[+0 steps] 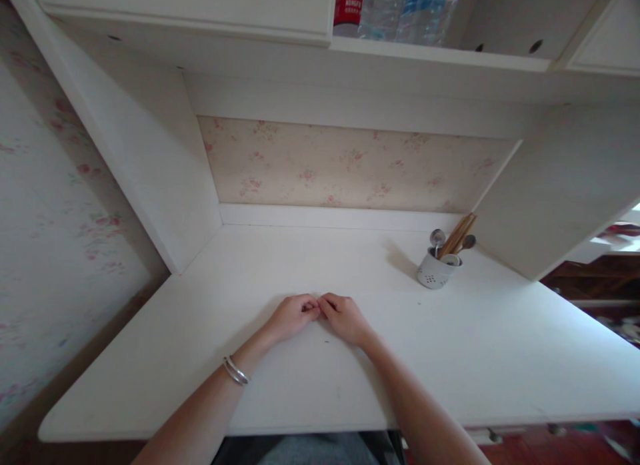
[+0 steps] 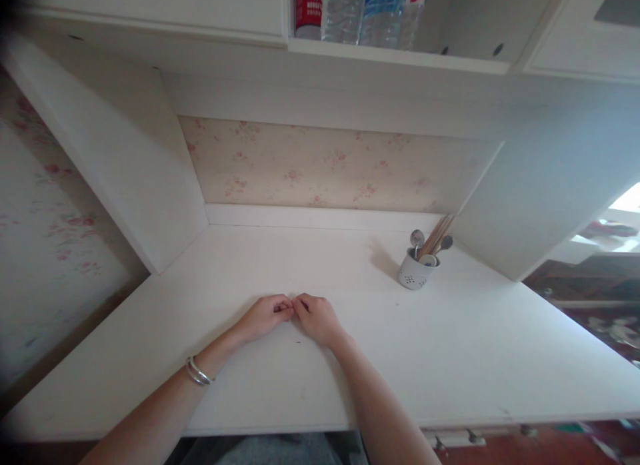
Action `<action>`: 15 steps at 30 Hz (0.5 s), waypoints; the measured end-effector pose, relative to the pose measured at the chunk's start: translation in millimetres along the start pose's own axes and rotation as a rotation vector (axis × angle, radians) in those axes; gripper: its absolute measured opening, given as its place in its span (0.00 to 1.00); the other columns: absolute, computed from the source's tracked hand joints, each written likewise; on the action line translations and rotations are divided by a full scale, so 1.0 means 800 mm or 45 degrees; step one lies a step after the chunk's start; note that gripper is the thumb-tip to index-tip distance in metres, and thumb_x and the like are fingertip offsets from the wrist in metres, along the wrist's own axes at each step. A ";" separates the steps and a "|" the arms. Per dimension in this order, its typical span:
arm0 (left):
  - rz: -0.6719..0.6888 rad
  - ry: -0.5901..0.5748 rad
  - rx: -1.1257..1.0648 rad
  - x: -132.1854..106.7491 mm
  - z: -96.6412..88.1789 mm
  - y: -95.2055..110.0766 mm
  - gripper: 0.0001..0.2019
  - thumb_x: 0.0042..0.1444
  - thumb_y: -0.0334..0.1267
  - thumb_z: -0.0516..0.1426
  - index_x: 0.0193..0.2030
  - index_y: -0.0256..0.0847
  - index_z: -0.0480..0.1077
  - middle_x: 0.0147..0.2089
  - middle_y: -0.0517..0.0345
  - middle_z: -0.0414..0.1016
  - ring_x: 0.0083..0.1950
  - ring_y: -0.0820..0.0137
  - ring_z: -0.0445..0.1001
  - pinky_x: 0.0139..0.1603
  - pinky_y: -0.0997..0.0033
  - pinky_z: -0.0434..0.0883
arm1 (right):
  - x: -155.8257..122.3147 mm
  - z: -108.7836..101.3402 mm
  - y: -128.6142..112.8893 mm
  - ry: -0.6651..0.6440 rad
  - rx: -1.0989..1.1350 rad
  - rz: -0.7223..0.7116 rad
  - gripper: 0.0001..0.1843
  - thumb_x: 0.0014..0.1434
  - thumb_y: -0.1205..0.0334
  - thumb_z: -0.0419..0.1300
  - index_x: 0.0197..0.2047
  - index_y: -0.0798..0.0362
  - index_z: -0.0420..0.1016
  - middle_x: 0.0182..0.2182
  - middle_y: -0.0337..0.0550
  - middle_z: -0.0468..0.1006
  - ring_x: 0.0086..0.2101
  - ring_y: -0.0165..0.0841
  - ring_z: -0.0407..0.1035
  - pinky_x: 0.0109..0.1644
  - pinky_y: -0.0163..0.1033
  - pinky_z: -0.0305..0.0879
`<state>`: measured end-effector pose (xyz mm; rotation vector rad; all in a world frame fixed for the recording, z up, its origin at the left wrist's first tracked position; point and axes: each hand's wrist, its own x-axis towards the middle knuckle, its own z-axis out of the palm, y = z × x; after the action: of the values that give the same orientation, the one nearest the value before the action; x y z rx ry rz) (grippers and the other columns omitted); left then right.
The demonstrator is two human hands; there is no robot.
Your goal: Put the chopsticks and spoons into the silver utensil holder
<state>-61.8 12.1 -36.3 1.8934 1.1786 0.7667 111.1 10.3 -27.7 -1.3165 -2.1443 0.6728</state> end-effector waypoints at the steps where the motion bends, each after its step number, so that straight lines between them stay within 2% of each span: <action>1: -0.002 -0.001 0.004 0.000 0.000 0.000 0.11 0.55 0.41 0.53 0.36 0.38 0.73 0.34 0.58 0.77 0.35 0.72 0.72 0.37 0.75 0.65 | 0.000 0.000 0.000 0.002 0.002 -0.002 0.19 0.64 0.57 0.45 0.29 0.53 0.71 0.25 0.39 0.73 0.26 0.28 0.63 0.30 0.32 0.52; 15: -0.014 0.004 0.055 -0.001 -0.001 0.003 0.11 0.55 0.41 0.53 0.36 0.38 0.74 0.34 0.58 0.77 0.34 0.72 0.72 0.36 0.75 0.65 | 0.000 0.000 0.000 0.005 -0.007 0.013 0.19 0.64 0.57 0.45 0.29 0.53 0.71 0.24 0.39 0.73 0.26 0.28 0.63 0.30 0.32 0.51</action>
<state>-61.6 11.1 -34.1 1.9203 1.2153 0.7444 111.0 10.1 -27.9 -1.3314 -2.1394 0.6686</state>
